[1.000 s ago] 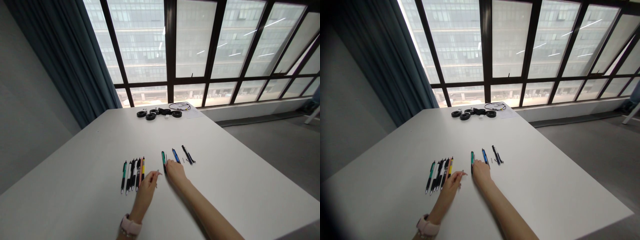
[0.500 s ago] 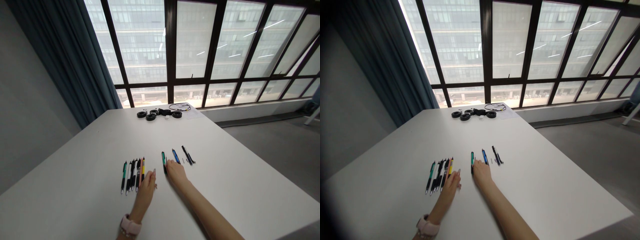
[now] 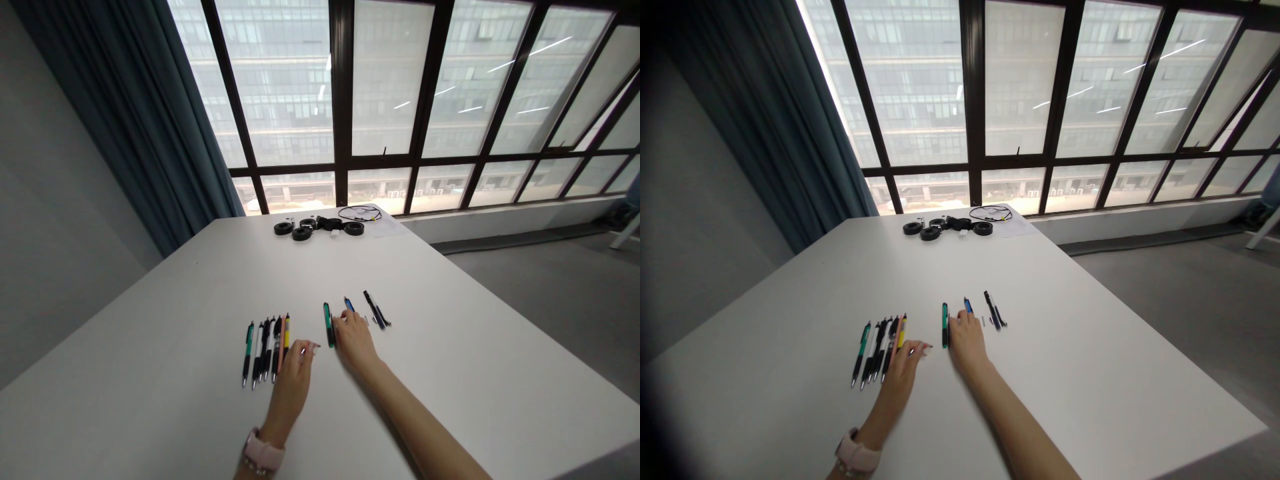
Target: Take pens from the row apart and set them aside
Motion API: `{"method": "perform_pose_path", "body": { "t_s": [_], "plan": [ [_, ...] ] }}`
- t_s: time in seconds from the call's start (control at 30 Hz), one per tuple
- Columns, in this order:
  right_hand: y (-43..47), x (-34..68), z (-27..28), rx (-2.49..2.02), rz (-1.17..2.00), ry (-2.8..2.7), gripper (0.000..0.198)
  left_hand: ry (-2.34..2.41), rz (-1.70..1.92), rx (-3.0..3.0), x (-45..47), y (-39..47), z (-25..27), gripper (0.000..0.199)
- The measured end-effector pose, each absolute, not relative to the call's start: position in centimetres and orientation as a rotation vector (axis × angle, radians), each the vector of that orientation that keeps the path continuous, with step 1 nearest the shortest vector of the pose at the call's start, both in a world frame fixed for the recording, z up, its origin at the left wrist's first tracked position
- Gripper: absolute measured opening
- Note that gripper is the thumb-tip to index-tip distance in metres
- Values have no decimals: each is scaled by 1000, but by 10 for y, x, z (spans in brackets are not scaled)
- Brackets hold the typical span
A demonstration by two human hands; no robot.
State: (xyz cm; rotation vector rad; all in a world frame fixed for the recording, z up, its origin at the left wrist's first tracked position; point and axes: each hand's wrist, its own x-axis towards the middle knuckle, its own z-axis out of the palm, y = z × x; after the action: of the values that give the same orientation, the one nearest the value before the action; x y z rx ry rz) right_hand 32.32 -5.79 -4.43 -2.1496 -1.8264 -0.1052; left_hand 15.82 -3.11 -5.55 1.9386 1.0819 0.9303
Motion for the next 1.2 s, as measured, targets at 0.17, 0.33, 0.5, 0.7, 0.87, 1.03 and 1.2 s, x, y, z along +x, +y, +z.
{"method": "perform_pose_path", "body": {
  "t_s": [0.17, 0.33, 0.5, 0.7, 0.87, 1.03, 1.2],
  "plan": [
    [-59, 327, -38, -2147, -84, -1815, 30, 1109, 890, 1917, 159, -37, -46, 34],
    [-70, 367, -23, -2344, -47, -1617, 25, 1082, 884, 1893, 160, -39, -44, 33],
    [-79, 403, -23, -2475, 77, -1525, 22, 1076, 874, 1887, 159, -39, -44, 33],
    [-78, 403, -26, -2487, 55, -1524, 20, 1103, 854, 1870, 161, -40, -41, 33],
    [-78, 402, -27, -2479, 37, -1526, 18, 1102, 864, 1873, 161, -42, -38, 34],
    [-77, 400, -29, -2448, 58, -1532, 19, 1091, 895, 1886, 161, -42, -38, 35],
    [-79, 399, -26, -2425, -5, -1508, 18, 1078, 900, 1887, 160, -41, -40, 34]
  ]
}}
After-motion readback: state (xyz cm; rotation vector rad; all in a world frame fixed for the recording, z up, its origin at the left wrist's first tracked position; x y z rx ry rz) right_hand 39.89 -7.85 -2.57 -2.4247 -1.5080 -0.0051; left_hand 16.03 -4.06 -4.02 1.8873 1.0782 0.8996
